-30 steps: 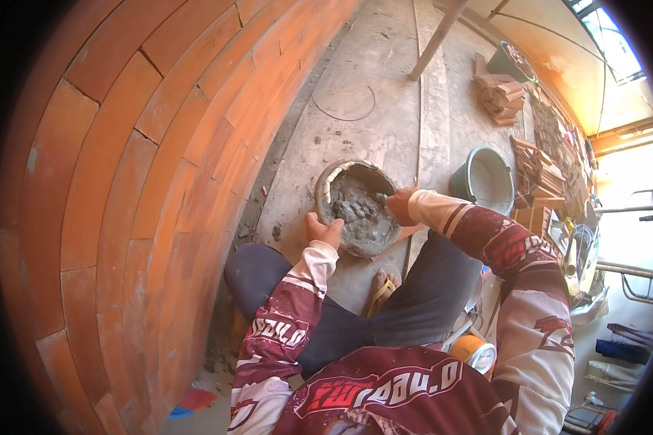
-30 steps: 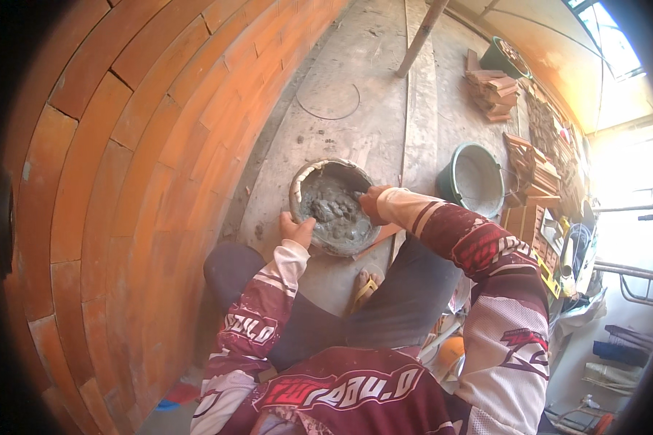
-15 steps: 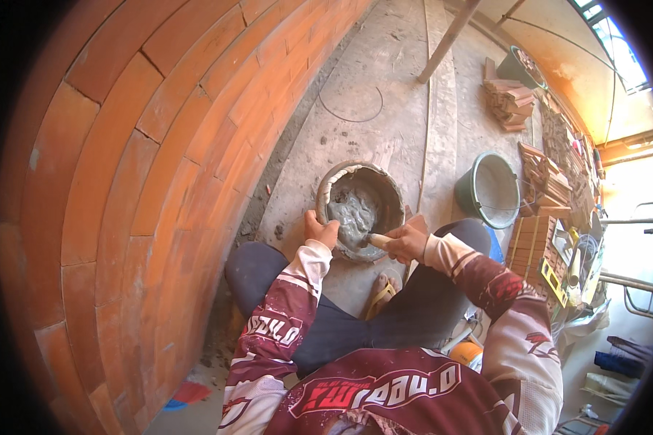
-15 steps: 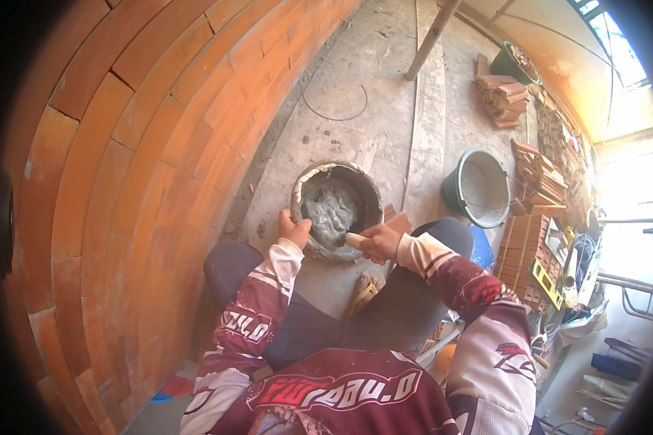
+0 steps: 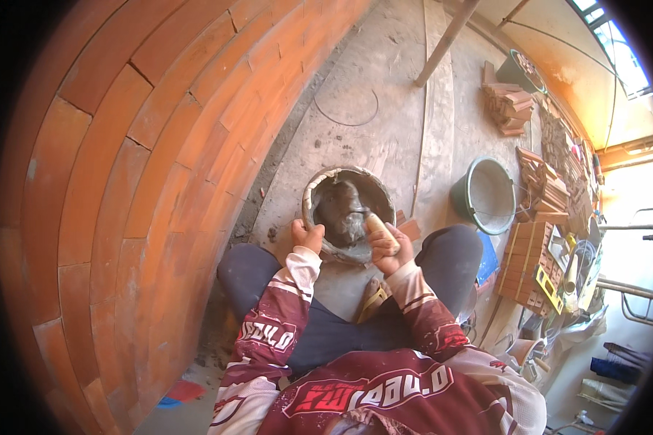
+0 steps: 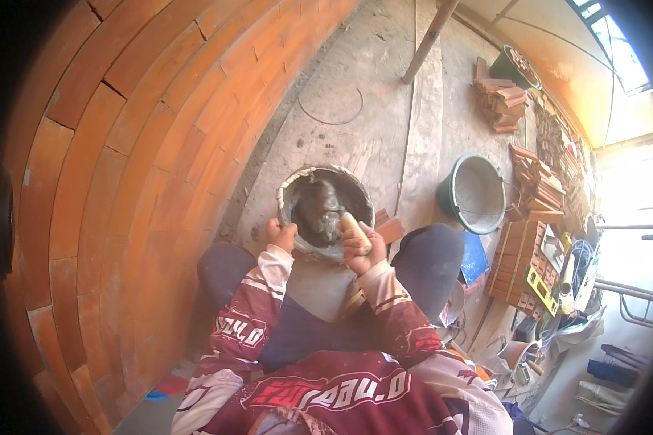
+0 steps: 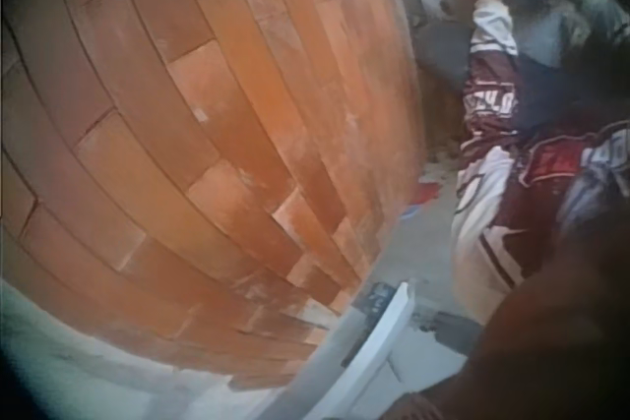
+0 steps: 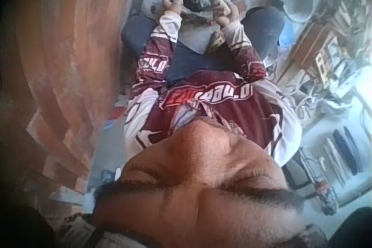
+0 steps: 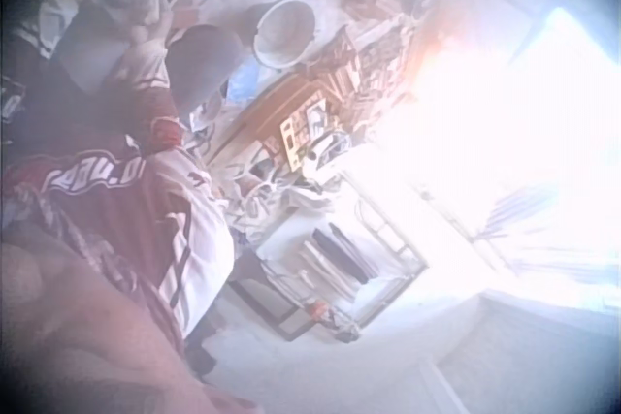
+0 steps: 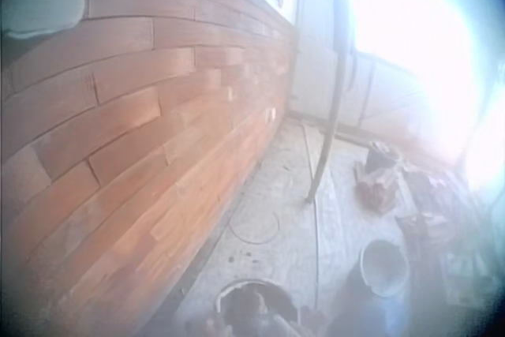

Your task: The person mixes cement in a bucket using a trowel while sitting on the floor. Then, the person places rectangular terracotta tiles onto a wall, aligning them with existing tiles and adjusting their position.

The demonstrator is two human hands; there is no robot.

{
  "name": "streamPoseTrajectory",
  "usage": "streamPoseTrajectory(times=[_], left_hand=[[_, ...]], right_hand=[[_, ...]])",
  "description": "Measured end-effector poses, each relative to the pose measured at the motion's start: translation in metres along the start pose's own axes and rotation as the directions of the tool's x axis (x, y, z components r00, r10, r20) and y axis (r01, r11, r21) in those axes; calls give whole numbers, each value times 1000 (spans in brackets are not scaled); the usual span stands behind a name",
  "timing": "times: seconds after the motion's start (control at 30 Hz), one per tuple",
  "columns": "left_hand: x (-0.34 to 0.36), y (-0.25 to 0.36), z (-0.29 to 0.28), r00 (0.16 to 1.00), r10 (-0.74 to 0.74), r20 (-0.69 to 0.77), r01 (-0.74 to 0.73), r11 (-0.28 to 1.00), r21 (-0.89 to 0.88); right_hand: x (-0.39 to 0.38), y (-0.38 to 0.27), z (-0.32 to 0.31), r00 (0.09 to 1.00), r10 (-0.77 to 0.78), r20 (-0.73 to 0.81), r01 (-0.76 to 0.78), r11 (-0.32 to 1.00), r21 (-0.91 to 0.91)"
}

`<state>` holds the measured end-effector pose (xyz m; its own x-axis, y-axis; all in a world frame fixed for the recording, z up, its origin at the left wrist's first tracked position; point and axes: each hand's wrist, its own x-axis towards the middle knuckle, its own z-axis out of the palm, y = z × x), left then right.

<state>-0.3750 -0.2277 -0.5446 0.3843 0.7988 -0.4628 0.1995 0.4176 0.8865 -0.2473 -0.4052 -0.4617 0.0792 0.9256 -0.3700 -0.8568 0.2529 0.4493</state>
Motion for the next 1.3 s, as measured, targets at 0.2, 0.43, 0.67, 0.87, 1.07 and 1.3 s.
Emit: streamPoseTrajectory(times=[0.2, 0.43, 0.67, 0.87, 1.07, 1.3], left_hand=[[-10, 14, 5, 1000, 7, -12, -6, 996, 91], [-23, 24, 8, 994, 106, -31, -98, 974, 203], [-27, 39, 21, 998, 47, 47, -54, 984, 172], [-17, 24, 10, 996, 73, -57, -62, 983, 175], [-16, 16, 11, 999, 33, 7, -34, 964, 265], [-10, 11, 12, 989, 143, 41, -148, 950, 274]], right_hand=[[-54, -1, 75, 860, -288, -422, -320, 341, -884], [-62, 29, 95, 975, 1, 223, -57, -966, 253], [18, 16, 59, 956, -194, -222, -121, -945, 303], [-44, 50, 141, 987, -151, -60, -117, -916, 383], [14, 24, 127, 979, -190, 74, -200, -821, 535], [58, 53, 75, 941, 278, -193, 332, -654, 680]])
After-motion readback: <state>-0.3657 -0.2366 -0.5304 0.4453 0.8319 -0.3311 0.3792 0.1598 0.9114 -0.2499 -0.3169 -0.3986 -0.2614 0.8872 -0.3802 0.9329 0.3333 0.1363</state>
